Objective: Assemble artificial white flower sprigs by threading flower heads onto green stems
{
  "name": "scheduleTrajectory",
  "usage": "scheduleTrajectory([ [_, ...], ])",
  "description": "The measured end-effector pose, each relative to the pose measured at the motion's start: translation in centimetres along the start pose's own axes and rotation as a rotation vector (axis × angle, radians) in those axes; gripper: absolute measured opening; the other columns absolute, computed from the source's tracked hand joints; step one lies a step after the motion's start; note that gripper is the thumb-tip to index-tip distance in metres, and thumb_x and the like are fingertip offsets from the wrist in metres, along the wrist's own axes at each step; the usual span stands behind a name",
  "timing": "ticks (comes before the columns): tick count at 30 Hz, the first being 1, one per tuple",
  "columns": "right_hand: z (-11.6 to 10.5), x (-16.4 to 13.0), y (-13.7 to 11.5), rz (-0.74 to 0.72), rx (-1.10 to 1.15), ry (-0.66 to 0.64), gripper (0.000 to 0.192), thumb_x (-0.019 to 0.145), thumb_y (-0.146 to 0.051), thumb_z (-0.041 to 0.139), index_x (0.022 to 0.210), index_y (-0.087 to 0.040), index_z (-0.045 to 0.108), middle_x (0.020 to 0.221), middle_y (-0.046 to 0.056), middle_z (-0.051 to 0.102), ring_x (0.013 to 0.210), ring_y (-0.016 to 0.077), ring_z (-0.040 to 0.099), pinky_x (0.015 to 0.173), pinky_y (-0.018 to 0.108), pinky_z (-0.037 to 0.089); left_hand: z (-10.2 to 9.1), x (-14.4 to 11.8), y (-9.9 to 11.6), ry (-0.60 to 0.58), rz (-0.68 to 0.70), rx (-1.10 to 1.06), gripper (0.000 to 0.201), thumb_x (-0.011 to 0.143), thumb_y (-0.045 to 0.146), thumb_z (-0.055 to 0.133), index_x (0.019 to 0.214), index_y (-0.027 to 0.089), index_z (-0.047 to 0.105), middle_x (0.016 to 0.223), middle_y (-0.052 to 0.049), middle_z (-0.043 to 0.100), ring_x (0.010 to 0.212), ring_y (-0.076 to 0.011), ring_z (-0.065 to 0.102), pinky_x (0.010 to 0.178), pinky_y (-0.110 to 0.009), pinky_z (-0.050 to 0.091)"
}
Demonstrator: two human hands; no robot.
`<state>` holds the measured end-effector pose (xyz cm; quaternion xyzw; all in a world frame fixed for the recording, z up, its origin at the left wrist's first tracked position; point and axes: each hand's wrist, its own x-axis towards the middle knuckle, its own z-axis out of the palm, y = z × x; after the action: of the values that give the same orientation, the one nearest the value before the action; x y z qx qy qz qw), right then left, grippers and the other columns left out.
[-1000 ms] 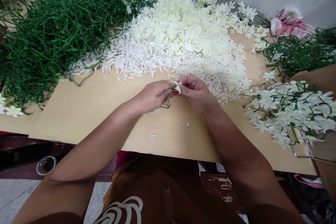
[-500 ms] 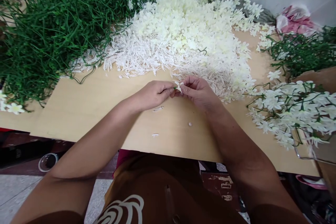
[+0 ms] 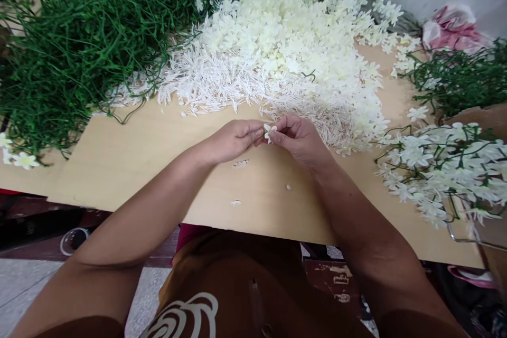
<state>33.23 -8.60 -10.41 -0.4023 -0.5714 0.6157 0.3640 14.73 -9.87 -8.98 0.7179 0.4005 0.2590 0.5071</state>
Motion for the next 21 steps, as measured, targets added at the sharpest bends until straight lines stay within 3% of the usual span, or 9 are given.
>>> scheduleTrajectory([
  [5, 0.6, -0.1, 0.4, 0.003, 0.018, 0.012, 0.043, 0.055, -0.053, 0.084, 0.067, -0.020, 0.060, 0.063, -0.002, 0.064, 0.061, 0.0113, 0.059, 0.064, 0.028, 0.049, 0.0, 0.1, -0.1, -0.007, -0.039, -0.057, 0.037, 0.088, 0.046, 0.046, 0.064, 0.018, 0.044, 0.054, 0.005, 0.036, 0.053, -0.0085, 0.033, 0.054, -0.023, 0.030],
  [14, 1.3, -0.1, 0.9, -0.011, 0.076, 0.078, 0.040, 0.054, -0.045, 0.087, 0.064, -0.019, 0.058, 0.062, -0.004, 0.061, 0.060, 0.0090, 0.054, 0.060, 0.024, 0.044, 0.0, 0.5, 0.0, -0.007, -0.101, -0.072, 0.030, 0.085, 0.034, 0.047, 0.059, 0.018, 0.041, 0.051, 0.005, 0.035, 0.052, -0.0080, 0.032, 0.052, -0.023, 0.027],
  [21, 1.3, -0.1, 0.6, 0.051, 0.192, 0.081, 0.039, 0.054, -0.046, 0.087, 0.066, -0.019, 0.062, 0.061, -0.004, 0.063, 0.059, 0.0091, 0.058, 0.063, 0.026, 0.050, 0.2, 0.5, 0.0, 0.020, -0.082, -0.162, 0.033, 0.086, 0.037, 0.048, 0.060, 0.019, 0.040, 0.051, 0.006, 0.033, 0.049, -0.0071, 0.029, 0.050, -0.023, 0.024],
])
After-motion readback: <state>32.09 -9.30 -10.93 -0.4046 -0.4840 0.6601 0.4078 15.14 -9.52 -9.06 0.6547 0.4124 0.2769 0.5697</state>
